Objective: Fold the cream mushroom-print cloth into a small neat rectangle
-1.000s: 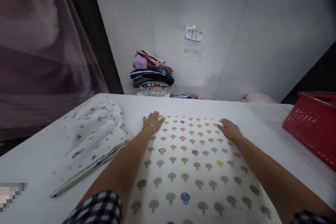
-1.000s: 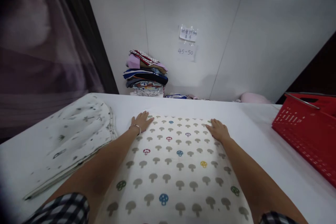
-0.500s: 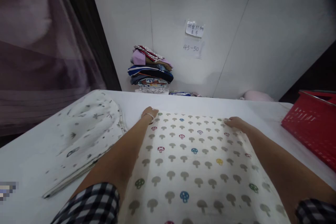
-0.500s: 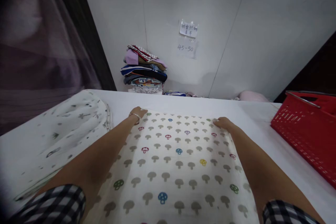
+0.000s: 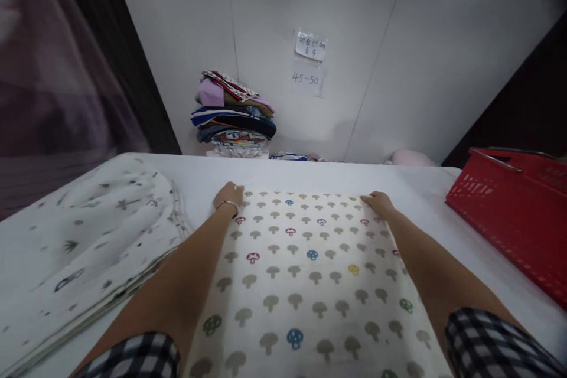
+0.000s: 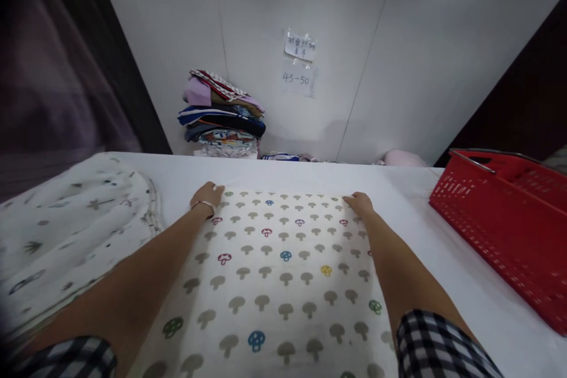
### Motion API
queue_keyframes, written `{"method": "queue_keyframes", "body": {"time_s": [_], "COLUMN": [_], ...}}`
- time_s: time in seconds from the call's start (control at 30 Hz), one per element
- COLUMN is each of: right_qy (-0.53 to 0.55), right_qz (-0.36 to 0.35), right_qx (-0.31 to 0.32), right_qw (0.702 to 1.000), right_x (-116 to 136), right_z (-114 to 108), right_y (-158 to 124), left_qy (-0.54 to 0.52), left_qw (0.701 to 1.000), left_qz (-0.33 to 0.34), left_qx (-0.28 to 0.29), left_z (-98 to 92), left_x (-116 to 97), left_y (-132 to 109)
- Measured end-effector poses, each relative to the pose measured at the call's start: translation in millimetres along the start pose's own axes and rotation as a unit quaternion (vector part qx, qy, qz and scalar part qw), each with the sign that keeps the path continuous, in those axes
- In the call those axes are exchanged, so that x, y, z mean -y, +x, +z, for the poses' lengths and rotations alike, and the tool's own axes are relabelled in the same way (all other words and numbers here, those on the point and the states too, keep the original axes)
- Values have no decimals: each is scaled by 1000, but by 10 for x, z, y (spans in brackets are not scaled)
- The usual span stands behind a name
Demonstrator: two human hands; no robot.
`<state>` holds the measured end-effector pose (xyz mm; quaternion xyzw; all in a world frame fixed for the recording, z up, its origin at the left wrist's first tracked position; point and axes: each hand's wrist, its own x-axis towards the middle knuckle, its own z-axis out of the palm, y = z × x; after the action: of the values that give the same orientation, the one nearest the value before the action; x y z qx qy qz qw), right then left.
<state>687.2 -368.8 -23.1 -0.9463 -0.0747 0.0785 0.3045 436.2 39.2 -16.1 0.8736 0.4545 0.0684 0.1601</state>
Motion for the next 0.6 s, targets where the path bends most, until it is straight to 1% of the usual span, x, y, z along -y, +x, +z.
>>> {"method": "queue_keyframes", "body": {"time_s": [0.07,0.13,0.23,0.3,0.37,0.47,0.6], "right_qy": [-1,11,63,87,83,46,-26], "right_qz": [-6,-9,17,38,46,49,23], "right_qx": [0,22,75,82,58,14,-47], "right_qw": [1000,1000,995,992,994,998,998], "right_x": [-32,-48,-39,-27,-22,-31,-30], "right_z": [12,-17,-74,-86,-71,-13,106], "right_y": [-4,-14,-25,-15,9,35,-24], "left_qy": [-15,-27,-43,-54,-62,-70,-76], "left_qw": [1000,999,998,998,997,996,995], "left_qz": [-19,-26,-32,-37,-42,-48,-56], "left_qx": [-5,-9,-19,-25,-30,-34,-44], "left_z": [13,16,7,1,1,13,37], "left_x": [-11,-19,-20,-15,-8,0,7], "left_y": [-19,-29,-34,-33,-28,-17,-10]}}
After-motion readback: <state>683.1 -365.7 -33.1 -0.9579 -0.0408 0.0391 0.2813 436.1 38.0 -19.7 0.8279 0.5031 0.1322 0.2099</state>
